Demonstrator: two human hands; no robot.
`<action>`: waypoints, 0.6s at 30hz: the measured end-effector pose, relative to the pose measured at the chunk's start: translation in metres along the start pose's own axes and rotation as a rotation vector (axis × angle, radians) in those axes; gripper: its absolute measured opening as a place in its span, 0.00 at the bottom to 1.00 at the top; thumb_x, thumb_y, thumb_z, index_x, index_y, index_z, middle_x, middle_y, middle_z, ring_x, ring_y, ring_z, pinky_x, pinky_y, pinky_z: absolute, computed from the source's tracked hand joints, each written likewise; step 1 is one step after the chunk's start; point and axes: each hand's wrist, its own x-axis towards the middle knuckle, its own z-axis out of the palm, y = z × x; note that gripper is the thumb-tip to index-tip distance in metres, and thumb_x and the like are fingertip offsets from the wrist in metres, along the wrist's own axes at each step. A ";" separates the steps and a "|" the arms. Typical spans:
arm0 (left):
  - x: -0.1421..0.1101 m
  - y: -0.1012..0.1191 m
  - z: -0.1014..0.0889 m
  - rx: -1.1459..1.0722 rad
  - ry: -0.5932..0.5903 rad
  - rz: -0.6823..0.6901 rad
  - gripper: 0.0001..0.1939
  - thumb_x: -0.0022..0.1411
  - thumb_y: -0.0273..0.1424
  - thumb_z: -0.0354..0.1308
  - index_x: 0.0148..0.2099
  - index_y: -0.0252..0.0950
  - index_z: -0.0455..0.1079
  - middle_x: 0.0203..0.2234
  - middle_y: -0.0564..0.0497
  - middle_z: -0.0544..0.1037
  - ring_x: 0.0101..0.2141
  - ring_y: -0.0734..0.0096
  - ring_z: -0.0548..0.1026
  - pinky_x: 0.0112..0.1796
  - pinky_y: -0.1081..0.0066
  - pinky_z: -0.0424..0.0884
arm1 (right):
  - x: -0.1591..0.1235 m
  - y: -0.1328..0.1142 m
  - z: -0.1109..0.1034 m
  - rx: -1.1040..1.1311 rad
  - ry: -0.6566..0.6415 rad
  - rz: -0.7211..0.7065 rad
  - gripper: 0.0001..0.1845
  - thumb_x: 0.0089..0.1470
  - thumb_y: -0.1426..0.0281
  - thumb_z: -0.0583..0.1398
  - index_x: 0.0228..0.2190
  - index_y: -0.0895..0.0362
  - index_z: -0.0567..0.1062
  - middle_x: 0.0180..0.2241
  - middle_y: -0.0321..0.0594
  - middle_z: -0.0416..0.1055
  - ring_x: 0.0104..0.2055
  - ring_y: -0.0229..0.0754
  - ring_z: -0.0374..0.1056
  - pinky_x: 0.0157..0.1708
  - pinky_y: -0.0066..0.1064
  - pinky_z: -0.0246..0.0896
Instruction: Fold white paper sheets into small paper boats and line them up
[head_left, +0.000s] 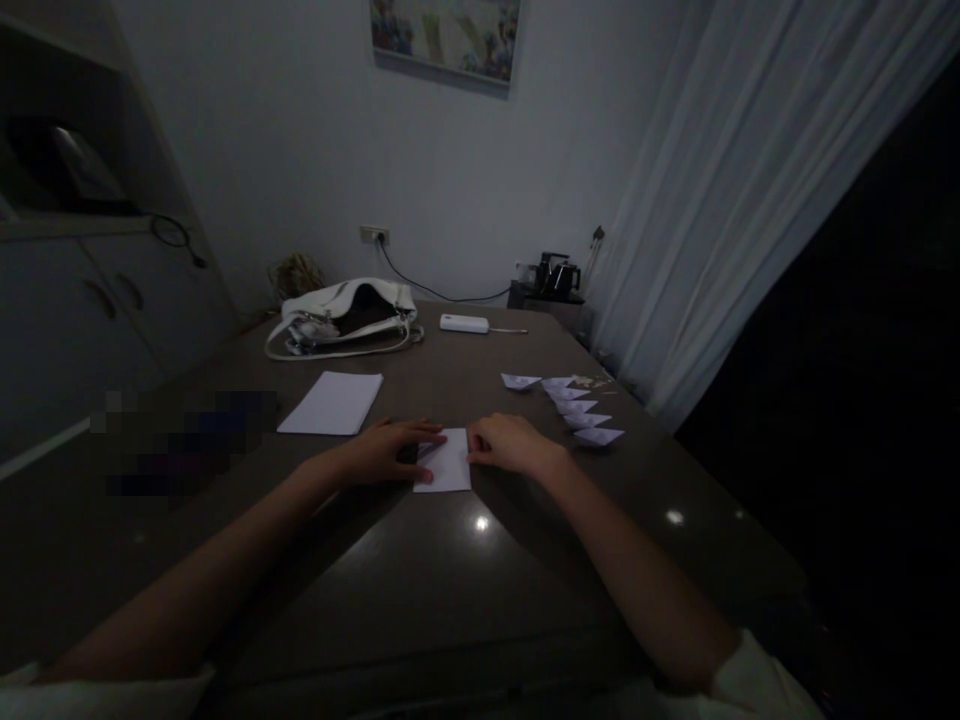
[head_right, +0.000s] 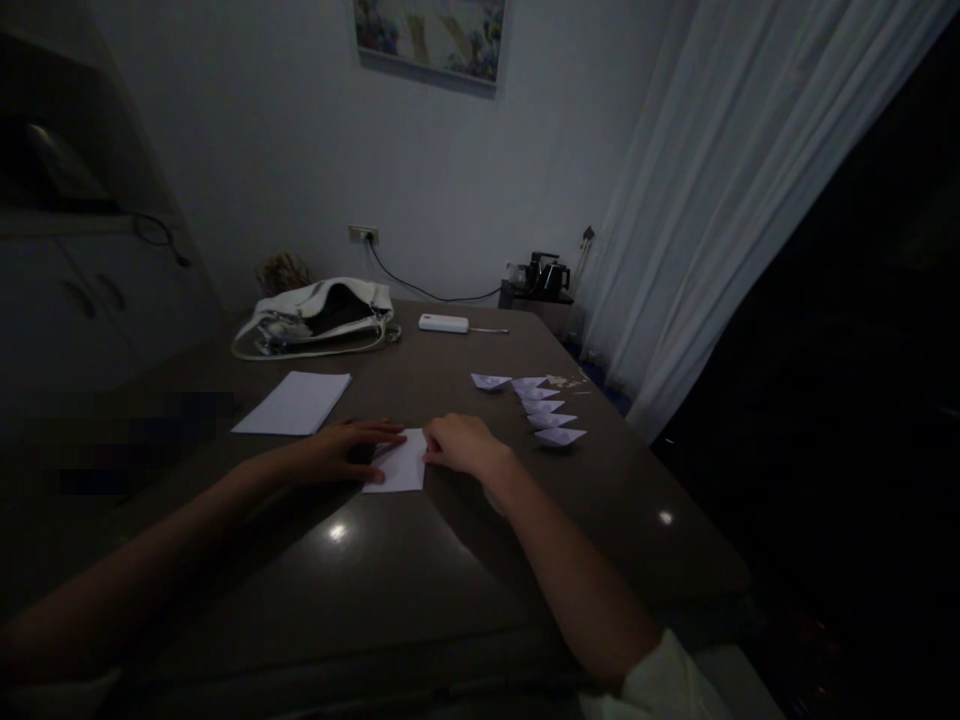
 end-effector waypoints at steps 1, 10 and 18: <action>0.000 0.000 0.000 0.003 0.001 0.004 0.33 0.54 0.51 0.55 0.61 0.49 0.57 0.62 0.49 0.57 0.61 0.57 0.52 0.57 0.52 0.46 | -0.001 0.000 -0.001 0.009 -0.010 -0.015 0.08 0.50 0.65 0.63 0.30 0.57 0.74 0.31 0.38 0.74 0.32 0.38 0.68 0.25 0.25 0.49; 0.000 0.000 0.000 0.034 0.020 0.006 0.34 0.54 0.53 0.54 0.61 0.48 0.58 0.61 0.48 0.58 0.60 0.54 0.54 0.57 0.53 0.48 | -0.009 -0.008 -0.006 0.018 -0.084 -0.093 0.06 0.48 0.66 0.63 0.28 0.56 0.74 0.30 0.35 0.74 0.31 0.37 0.68 0.24 0.24 0.48; -0.001 0.003 -0.003 0.051 0.011 0.016 0.34 0.55 0.53 0.53 0.61 0.48 0.57 0.61 0.49 0.57 0.60 0.54 0.55 0.57 0.54 0.48 | -0.016 -0.021 -0.012 -0.026 -0.129 -0.118 0.04 0.48 0.68 0.61 0.27 0.56 0.74 0.30 0.36 0.73 0.30 0.36 0.67 0.23 0.25 0.45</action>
